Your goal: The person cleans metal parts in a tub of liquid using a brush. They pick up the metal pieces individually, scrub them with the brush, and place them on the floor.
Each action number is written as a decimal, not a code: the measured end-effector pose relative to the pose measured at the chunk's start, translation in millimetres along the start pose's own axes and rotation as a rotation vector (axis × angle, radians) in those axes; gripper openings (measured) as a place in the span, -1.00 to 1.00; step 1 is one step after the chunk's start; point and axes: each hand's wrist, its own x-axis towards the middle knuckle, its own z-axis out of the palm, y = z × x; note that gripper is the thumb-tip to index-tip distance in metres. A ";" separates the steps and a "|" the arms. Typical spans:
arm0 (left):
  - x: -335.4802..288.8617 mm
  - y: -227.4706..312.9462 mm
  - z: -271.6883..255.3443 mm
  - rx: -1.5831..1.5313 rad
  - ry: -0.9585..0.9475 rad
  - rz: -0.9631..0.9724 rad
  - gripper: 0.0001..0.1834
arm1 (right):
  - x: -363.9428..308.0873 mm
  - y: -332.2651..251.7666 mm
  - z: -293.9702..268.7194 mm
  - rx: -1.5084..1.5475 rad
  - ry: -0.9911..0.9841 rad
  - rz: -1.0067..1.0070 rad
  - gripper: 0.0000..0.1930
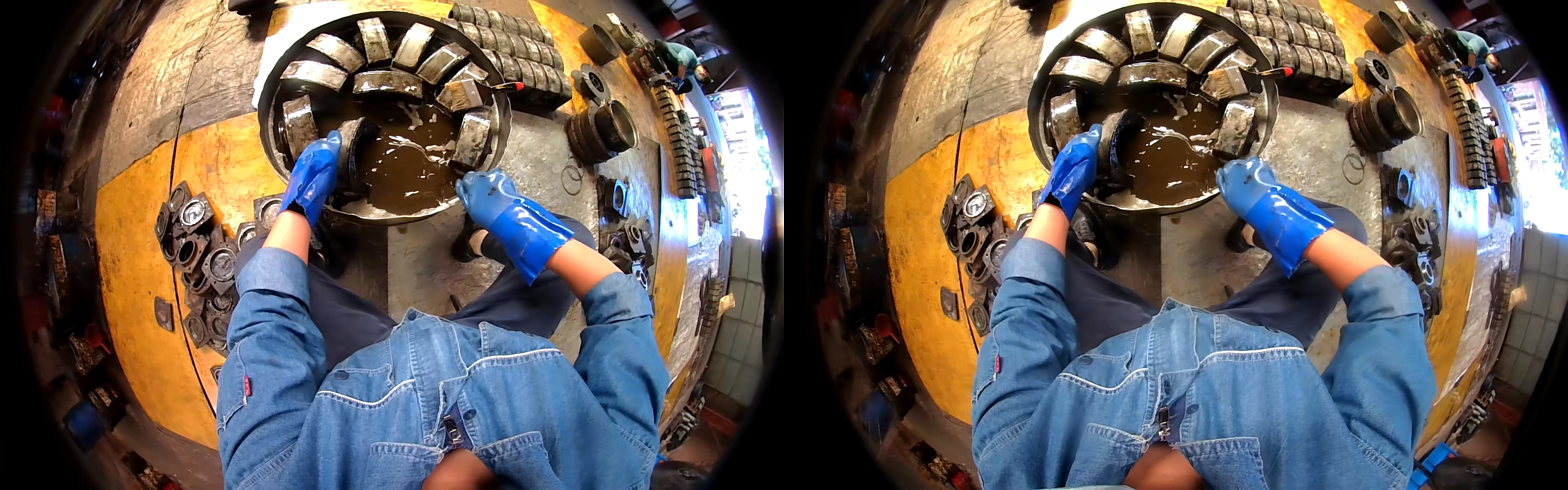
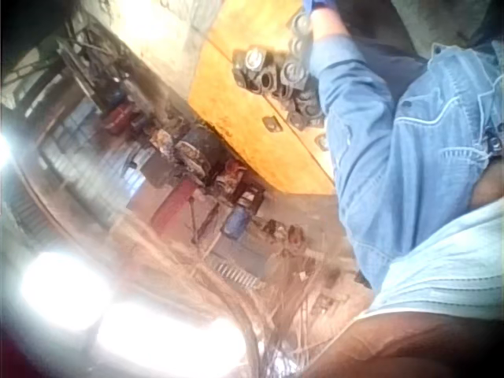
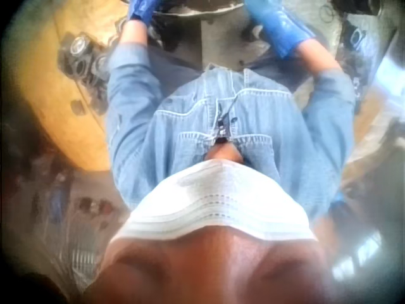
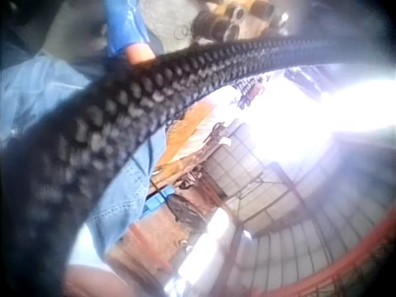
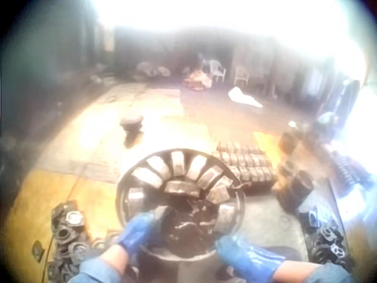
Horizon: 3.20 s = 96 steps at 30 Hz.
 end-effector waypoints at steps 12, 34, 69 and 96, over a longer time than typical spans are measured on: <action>31.2 -44.7 17.5 0.151 -0.041 0.322 -0.49 | 65.8 84.9 -26.4 0.995 0.082 0.306 -0.40; 0.0 -30.8 -6.2 0.427 0.074 0.476 -0.49 | 78.3 -11.1 -42.3 1.230 0.291 0.396 -0.55; -10.2 -11.9 -14.5 0.564 -0.007 0.256 -0.44 | 145.9 -76.1 28.5 1.604 0.294 -0.004 -0.71; -19.2 10.1 -14.6 0.658 0.021 0.272 -0.52 | 71.1 -110.5 29.6 1.870 -0.092 0.572 -0.47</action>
